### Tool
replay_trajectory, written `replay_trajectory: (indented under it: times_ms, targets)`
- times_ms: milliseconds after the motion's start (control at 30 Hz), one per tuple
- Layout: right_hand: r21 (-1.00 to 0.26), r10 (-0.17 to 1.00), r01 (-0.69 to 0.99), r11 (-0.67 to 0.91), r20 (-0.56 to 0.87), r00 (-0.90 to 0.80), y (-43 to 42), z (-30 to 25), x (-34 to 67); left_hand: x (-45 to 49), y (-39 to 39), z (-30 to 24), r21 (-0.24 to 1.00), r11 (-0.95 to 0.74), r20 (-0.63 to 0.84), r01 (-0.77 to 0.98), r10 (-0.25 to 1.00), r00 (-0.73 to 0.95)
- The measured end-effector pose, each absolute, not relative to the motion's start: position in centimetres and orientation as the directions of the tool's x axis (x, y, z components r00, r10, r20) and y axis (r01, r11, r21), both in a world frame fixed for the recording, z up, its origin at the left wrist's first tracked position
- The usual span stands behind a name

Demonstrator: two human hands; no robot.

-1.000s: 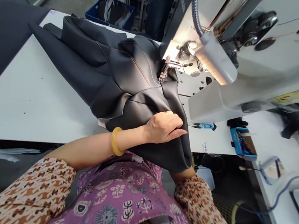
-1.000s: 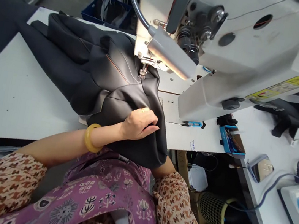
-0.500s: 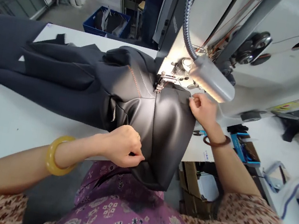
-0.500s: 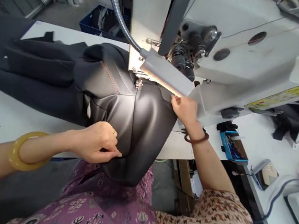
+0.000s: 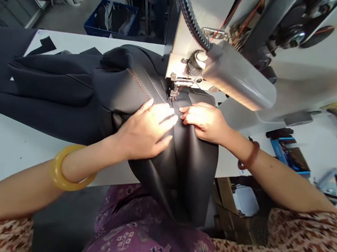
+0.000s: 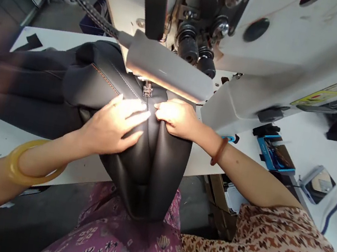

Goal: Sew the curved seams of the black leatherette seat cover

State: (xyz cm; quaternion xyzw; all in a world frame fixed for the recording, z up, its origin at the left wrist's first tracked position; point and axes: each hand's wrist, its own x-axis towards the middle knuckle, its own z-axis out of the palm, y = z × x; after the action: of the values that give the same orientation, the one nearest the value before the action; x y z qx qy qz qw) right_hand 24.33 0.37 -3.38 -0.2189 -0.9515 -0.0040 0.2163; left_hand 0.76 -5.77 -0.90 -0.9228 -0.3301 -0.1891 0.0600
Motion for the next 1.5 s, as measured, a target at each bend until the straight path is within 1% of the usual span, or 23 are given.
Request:
replay_trajectory:
  times_ms: [67, 200, 333, 400, 500, 567, 700, 800, 933, 1033, 1167, 1267, 1400, 1500]
  targets:
    - [-0.127, 0.432, 0.418, 0.899, 0.406, -0.805, 0.2, -3.2, 24.2, 0.8, -4.6, -1.4, -0.040, -0.708, 0.372, 0.705, 0.644, 0.668]
    - [-0.138, 0.446, 0.428, 0.893, 0.392, -0.805, 0.3, -2.8, 23.8, 0.1, -3.7, -2.3, -0.048, -0.714, 0.349, 0.699, 0.643, 0.681]
    - [-0.112, 0.418, 0.411, 0.905, 0.420, -0.805, 0.6, -2.8, 23.6, -0.5, -3.4, -2.4, 0.005, -0.728, 0.350, 0.685, 0.643, 0.681]
    - [-0.097, 0.401, 0.403, 0.910, 0.456, -0.795, 0.8, -2.8, 23.5, -0.6, -3.0, -2.4, 0.039, -0.733, 0.362, 0.679, 0.643, 0.675]
    - [-0.094, 0.369, 0.377, 0.921, 0.515, -0.774, 1.2, -2.9, 23.4, -0.7, -2.5, -2.5, 0.057, -0.747, 0.395, 0.663, 0.626, 0.672]
    - [-0.127, 0.386, 0.378, 0.917, 0.514, -0.765, 1.3, -2.9, 23.3, -0.8, -2.1, -2.6, 0.064, -0.748, 0.409, 0.661, 0.624, 0.666]
    - [-0.214, 0.473, 0.422, 0.881, 0.440, -0.763, 1.7, -2.9, 23.3, -1.0, -1.3, -2.6, 0.086, -0.752, 0.437, 0.654, 0.618, 0.653]
    - [-0.247, 0.467, 0.396, 0.884, 0.474, -0.747, 2.1, -3.1, 23.2, -1.3, -0.3, -2.4, 0.103, -0.767, 0.440, 0.634, 0.607, 0.662]
    - [-0.307, 0.471, 0.359, 0.882, 0.515, -0.716, 2.2, -3.3, 23.2, -1.6, 0.6, -2.4, 0.140, -0.781, 0.401, 0.609, 0.607, 0.686]
    - [-0.298, 0.449, 0.337, 0.893, 0.531, -0.719, 2.0, -3.4, 23.3, -1.8, 0.7, -2.5, 0.152, -0.785, 0.394, 0.601, 0.606, 0.691]
    - [-0.272, 0.429, 0.331, 0.903, 0.569, -0.702, 2.1, -3.6, 23.3, -2.0, 0.8, -2.8, 0.149, -0.797, 0.427, 0.586, 0.586, 0.689]
    - [-0.319, 0.468, 0.343, 0.883, 0.560, -0.683, 2.6, -3.7, 23.2, -2.0, 1.5, -2.9, 0.181, -0.796, 0.454, 0.578, 0.589, 0.669]
    - [-0.404, 0.554, 0.387, 0.829, 0.504, -0.663, 3.4, -3.6, 23.1, -2.1, 2.7, -3.0, 0.243, -0.795, 0.470, 0.556, 0.598, 0.650]
    - [-0.421, 0.578, 0.406, 0.811, 0.477, -0.662, 3.8, -3.5, 23.1, -2.1, 3.1, -3.0, 0.268, -0.790, 0.474, 0.552, 0.607, 0.638]
